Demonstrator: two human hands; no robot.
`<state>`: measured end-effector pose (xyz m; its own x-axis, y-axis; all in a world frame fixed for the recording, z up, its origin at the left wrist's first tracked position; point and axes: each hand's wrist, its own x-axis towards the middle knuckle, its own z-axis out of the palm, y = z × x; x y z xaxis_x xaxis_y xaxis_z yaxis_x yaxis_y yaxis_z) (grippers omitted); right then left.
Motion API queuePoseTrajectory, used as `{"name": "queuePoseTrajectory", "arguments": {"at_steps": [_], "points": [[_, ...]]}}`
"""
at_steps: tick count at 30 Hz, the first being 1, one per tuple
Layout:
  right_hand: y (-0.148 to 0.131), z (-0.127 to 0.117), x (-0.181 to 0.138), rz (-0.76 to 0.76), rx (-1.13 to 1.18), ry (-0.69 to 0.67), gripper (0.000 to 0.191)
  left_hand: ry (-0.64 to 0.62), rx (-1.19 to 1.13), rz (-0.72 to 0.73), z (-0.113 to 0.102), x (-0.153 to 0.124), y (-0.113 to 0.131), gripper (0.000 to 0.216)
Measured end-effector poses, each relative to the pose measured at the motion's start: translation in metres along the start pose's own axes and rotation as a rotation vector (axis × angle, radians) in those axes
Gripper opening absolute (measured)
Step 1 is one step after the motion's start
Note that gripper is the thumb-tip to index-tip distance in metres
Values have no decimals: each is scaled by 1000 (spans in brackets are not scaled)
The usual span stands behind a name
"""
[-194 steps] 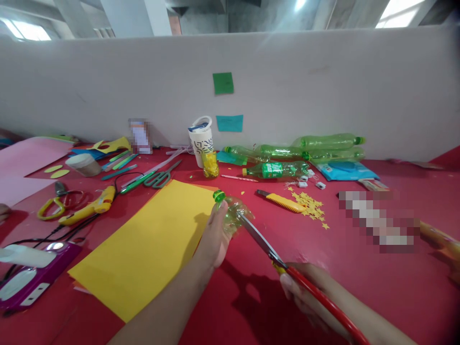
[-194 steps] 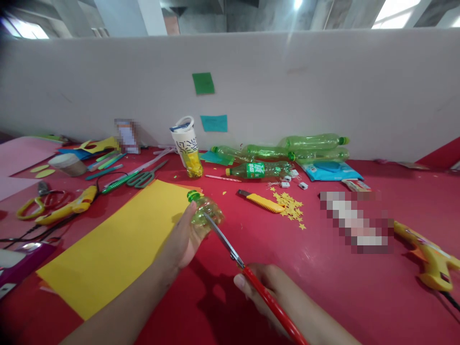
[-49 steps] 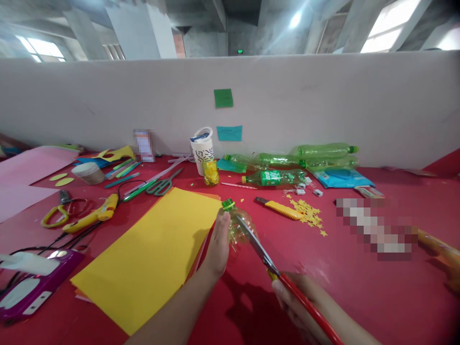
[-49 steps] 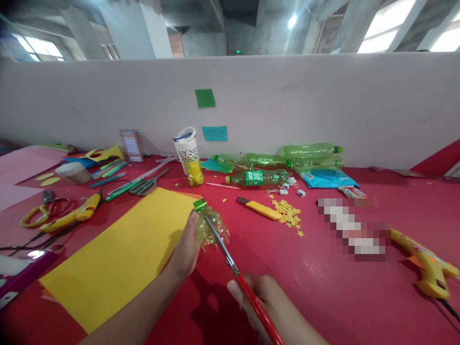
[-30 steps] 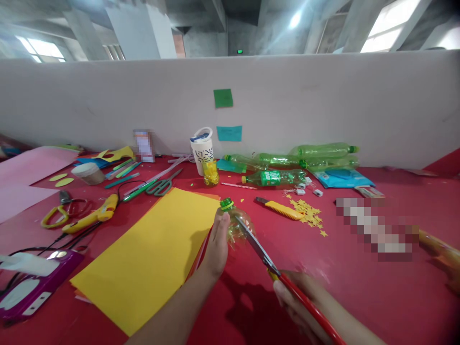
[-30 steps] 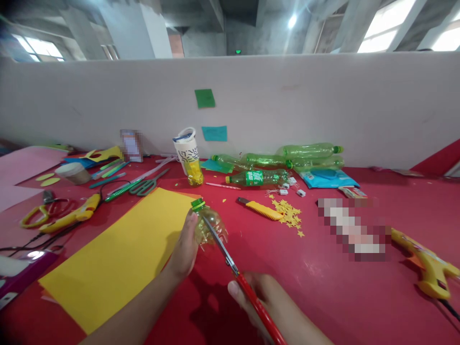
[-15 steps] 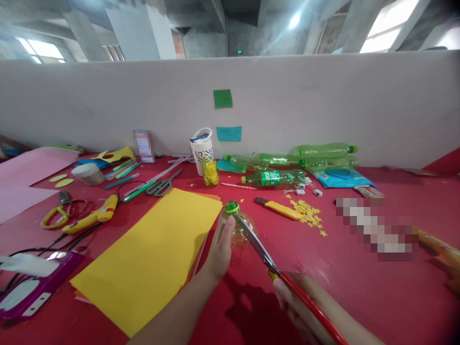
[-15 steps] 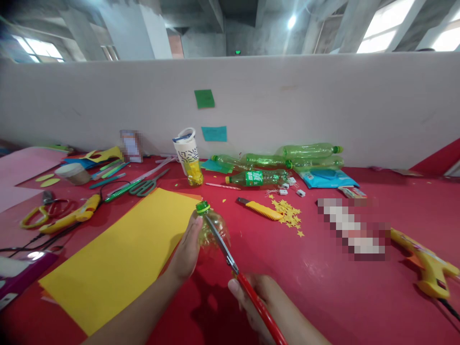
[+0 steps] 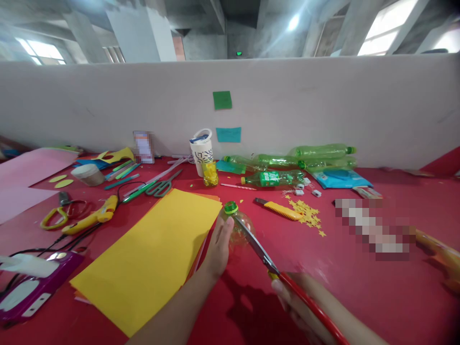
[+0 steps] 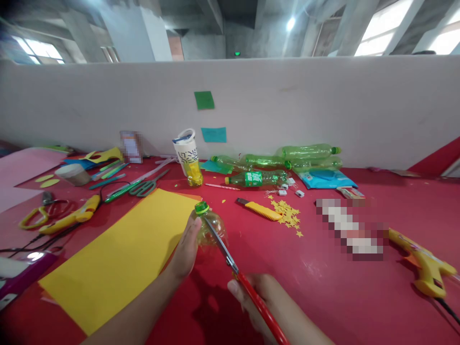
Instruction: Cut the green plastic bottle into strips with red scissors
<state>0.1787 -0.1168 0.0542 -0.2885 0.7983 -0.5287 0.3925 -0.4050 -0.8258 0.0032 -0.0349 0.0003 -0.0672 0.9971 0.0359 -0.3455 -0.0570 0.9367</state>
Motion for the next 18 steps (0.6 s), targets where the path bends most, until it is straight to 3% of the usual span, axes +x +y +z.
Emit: {"name": "queuePoseTrajectory", "arguments": {"at_steps": [4, 9, 13, 18], "points": [[5, -1, -1, 31, 51, -56, 53, 61, -17, -8, 0, 4, -3, 16], [14, -3, -3, 26, 24, -49, 55, 92, -295, -241, -2, 16, 9, 27], [21, -14, 1, -151, -130, 39, 53, 46, -430, -306, -7, 22, 22, 31], [22, -22, -2, -150, -341, 119, 47, 95, -508, -372, -11, 24, 24, 24]]}}
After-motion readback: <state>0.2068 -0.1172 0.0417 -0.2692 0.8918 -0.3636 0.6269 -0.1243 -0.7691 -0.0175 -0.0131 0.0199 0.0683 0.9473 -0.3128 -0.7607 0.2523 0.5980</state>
